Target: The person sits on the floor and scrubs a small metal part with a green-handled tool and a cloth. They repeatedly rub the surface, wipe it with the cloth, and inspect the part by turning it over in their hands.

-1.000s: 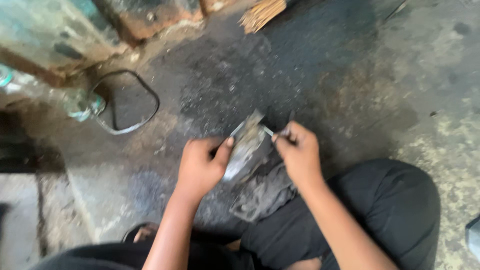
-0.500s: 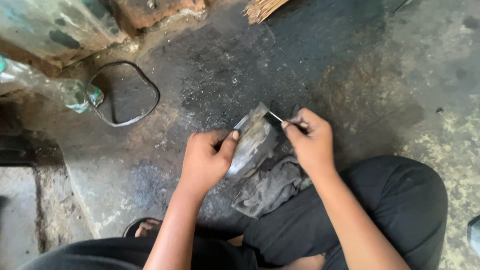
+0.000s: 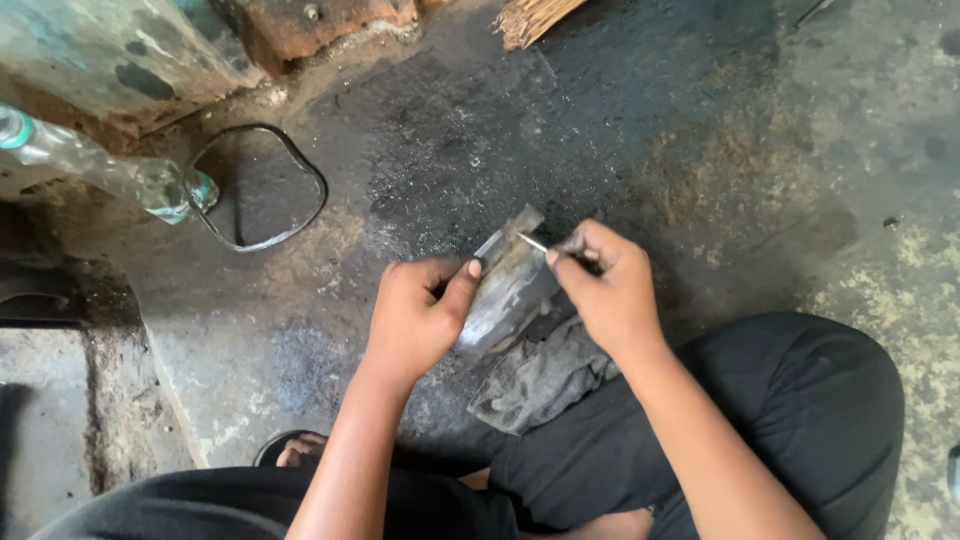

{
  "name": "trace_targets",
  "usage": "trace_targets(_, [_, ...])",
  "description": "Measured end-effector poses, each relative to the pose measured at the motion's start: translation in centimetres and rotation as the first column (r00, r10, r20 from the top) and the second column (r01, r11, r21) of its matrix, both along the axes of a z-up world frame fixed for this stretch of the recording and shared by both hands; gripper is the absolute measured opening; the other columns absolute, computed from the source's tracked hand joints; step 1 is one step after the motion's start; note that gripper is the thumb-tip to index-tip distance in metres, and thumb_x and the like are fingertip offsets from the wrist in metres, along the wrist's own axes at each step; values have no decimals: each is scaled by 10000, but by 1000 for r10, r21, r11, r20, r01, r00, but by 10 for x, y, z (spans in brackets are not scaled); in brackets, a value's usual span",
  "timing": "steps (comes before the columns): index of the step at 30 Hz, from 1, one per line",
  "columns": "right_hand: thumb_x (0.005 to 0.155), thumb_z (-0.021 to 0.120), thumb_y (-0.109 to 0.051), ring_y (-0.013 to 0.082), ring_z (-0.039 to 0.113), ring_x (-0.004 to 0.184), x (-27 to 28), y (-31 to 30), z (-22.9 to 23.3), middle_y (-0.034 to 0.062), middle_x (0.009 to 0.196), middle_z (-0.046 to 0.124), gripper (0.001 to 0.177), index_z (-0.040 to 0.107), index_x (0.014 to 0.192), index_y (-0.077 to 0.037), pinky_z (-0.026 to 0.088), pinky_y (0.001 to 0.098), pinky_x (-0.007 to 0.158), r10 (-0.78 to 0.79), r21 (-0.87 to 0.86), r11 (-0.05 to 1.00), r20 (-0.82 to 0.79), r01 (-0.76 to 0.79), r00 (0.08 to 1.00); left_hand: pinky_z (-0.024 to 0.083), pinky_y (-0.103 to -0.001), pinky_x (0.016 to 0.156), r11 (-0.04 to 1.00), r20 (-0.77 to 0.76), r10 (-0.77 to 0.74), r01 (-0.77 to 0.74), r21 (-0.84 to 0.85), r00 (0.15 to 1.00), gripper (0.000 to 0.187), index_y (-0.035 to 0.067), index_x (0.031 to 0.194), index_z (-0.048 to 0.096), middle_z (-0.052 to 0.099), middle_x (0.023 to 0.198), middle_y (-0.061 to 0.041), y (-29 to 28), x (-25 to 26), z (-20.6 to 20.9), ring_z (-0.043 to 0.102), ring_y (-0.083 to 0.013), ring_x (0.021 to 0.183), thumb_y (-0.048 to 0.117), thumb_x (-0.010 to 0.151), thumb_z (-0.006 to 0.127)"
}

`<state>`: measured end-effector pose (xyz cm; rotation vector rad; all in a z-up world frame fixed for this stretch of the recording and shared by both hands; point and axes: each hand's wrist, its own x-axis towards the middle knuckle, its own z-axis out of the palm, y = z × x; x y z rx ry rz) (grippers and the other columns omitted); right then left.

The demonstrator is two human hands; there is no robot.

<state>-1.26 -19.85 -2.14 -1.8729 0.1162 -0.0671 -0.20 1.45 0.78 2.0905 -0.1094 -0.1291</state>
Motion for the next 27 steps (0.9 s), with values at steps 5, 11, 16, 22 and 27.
trace_targets(5, [898,705,-37,18,551,694,-11,12,7,-18,705,627,153,597,791,-19,451,226,615,40,-23,999,28,-40,999,410,-426,514,999,15,-9,8,49,1000,315,-24,733,698,575,564,-201,1,-1,0,540,-295,464,234,913,676])
trace_targets(11, [885,708,-59,46,566,717,-20,19,13,-2,710,637,115,625,823,-10,466,261,644,20,-105,994,48,-15,999,546,-391,747,988,107,-24,40,-152,994,347,-18,1005,735,724,827,-218,10,-4,-17,733,-330,781,213,902,497])
trace_targets(16, [901,721,-60,77,513,687,-19,25,8,5,680,569,179,593,787,-8,433,297,620,26,-113,993,80,-17,996,454,-453,927,997,73,3,3,-75,997,454,-16,1035,758,733,1031,-245,12,-8,-30,637,-411,1020,269,923,423])
trace_targets(22, [872,713,-45,36,518,721,-24,35,14,-9,687,571,133,600,830,13,464,281,629,87,-165,985,220,-51,972,452,-466,921,997,64,-7,12,-72,998,470,-2,1015,762,739,1024,-234,9,-2,-24,642,-418,1007,285,934,399])
trace_targets(27, [899,715,-50,69,514,686,-20,32,18,99,660,587,173,590,796,11,450,318,578,-57,-184,980,102,75,993,469,-461,911,994,23,3,-1,-105,1000,475,8,1008,760,736,986,-241,11,-9,-27,656,-412,982,291,941,386])
